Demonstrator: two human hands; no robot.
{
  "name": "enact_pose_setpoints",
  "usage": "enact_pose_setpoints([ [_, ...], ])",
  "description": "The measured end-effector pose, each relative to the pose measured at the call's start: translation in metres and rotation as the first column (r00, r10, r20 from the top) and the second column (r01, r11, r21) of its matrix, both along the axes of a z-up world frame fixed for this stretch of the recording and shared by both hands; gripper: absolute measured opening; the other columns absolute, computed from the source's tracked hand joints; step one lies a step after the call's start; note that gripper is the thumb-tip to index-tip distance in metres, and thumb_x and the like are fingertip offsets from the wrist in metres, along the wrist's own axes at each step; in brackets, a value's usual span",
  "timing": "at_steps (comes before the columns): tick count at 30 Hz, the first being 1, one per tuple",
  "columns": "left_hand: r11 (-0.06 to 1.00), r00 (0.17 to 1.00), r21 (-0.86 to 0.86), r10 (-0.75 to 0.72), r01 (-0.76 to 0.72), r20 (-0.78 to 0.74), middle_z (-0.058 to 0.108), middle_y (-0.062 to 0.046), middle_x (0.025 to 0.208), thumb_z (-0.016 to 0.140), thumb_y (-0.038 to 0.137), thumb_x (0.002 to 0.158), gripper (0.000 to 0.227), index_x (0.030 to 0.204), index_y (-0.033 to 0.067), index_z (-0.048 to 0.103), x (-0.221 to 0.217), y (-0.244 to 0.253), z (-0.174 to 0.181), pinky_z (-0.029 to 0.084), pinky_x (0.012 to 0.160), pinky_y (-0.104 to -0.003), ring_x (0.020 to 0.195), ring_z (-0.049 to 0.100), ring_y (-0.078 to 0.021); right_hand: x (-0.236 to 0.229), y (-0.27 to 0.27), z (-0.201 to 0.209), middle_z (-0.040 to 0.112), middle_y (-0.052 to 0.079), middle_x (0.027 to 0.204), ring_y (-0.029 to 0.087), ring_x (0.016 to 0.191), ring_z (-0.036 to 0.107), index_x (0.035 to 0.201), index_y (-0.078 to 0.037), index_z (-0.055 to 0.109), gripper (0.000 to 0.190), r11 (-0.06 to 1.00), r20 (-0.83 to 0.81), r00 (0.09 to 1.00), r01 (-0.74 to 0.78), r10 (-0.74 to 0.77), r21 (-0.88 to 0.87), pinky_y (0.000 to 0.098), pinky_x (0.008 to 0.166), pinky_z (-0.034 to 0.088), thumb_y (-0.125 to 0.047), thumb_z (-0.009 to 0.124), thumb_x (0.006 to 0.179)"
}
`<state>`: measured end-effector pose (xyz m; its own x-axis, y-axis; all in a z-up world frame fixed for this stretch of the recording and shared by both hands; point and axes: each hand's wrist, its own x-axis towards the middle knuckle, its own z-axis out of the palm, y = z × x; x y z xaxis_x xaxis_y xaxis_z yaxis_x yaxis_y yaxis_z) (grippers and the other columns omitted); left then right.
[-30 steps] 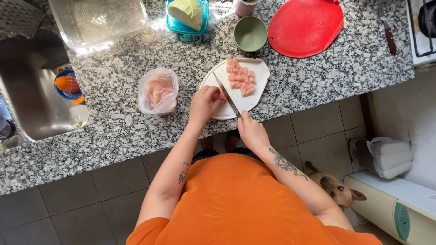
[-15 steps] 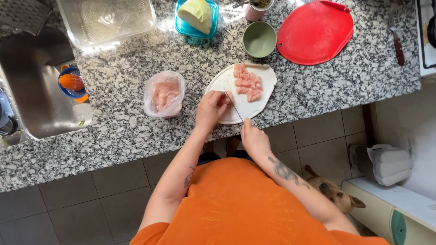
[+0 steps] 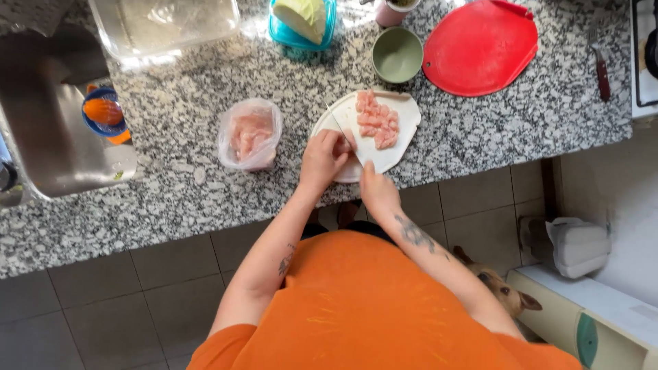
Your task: Cutting chicken breast into pieces, cooking pasta, and washing the dishes in a kitchen area.
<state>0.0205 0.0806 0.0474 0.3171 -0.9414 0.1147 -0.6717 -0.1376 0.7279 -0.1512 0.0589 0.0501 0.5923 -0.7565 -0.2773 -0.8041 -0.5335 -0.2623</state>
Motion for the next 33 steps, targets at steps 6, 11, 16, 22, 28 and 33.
enact_pose_setpoints([
  [6,1.000,0.994,0.020,-0.012,0.014,-0.110,0.049,-0.014,0.086,0.067,0.005,0.065,0.026,0.083,0.0070,0.048,-0.015,0.008,0.021,0.048,0.069,-0.050,0.076,0.056,-0.0436,0.010,-0.020,0.062,0.064,0.018,0.059,0.032,0.056,0.067,0.124,0.009,0.042,0.039,0.966,-0.134,0.988,-0.102,0.071,-0.240,0.0438,0.046,0.053,-0.008,0.043,0.088],
  [11,0.974,0.971,-0.041,0.224,-0.221,0.087,0.047,-0.005,0.085,0.068,0.011,0.068,0.025,0.084,0.0146,0.049,0.045,0.018,0.077,0.049,0.065,-0.041,0.072,0.055,-0.0309,-0.001,-0.027,0.031,0.061,0.023,0.057,0.042,0.057,0.065,0.115,0.003,0.044,0.031,0.980,0.026,0.999,-0.031,0.037,-0.199,0.0503,0.049,0.052,-0.020,0.040,0.095],
  [16,0.927,0.933,-0.106,0.352,-0.359,-0.081,0.049,-0.017,0.091,0.073,0.004,0.068,0.035,0.096,0.0021,0.052,0.116,0.054,0.078,0.049,0.073,-0.042,0.085,0.055,-0.0396,-0.013,-0.024,0.052,0.061,0.022,0.057,0.041,0.059,0.065,0.104,-0.004,0.046,0.024,0.983,0.043,0.999,0.025,-0.018,-0.183,0.0494,0.050,0.053,-0.026,0.040,0.097],
  [22,0.935,0.899,-0.266,0.311,-0.233,0.308,0.055,0.002,0.086,0.082,0.024,0.068,0.033,0.093,0.0211,0.061,0.066,0.010,0.073,0.044,0.069,-0.038,0.076,0.055,-0.0248,-0.025,-0.025,0.093,0.060,0.023,0.058,0.043,0.056,0.063,0.096,-0.009,0.047,0.021,0.987,0.190,0.971,0.155,-0.145,-0.039,0.0481,0.046,0.050,-0.028,0.041,0.099],
  [28,0.956,0.831,-0.036,-0.232,0.290,0.505,0.057,0.012,0.117,0.072,0.006,0.069,0.059,0.118,0.0321,0.053,0.008,-0.035,0.018,0.045,0.086,-0.034,0.109,0.054,-0.0169,-0.040,-0.021,0.100,0.060,0.020,0.060,0.042,0.054,0.062,0.093,-0.009,0.045,0.022,0.973,0.246,0.942,0.226,-0.228,0.034,0.0438,0.040,0.048,-0.027,0.038,0.102],
  [33,0.933,0.816,0.127,-0.357,0.338,0.454,0.058,0.015,0.101,0.077,0.028,0.070,0.026,0.088,0.0284,0.058,0.031,-0.011,0.019,0.037,0.088,-0.036,0.106,0.050,-0.0129,-0.054,-0.010,0.094,0.062,0.022,0.065,0.042,0.060,0.064,0.092,-0.012,0.044,0.023,0.958,0.132,0.949,0.277,-0.285,0.076,0.0484,0.050,0.052,-0.033,0.039,0.100],
])
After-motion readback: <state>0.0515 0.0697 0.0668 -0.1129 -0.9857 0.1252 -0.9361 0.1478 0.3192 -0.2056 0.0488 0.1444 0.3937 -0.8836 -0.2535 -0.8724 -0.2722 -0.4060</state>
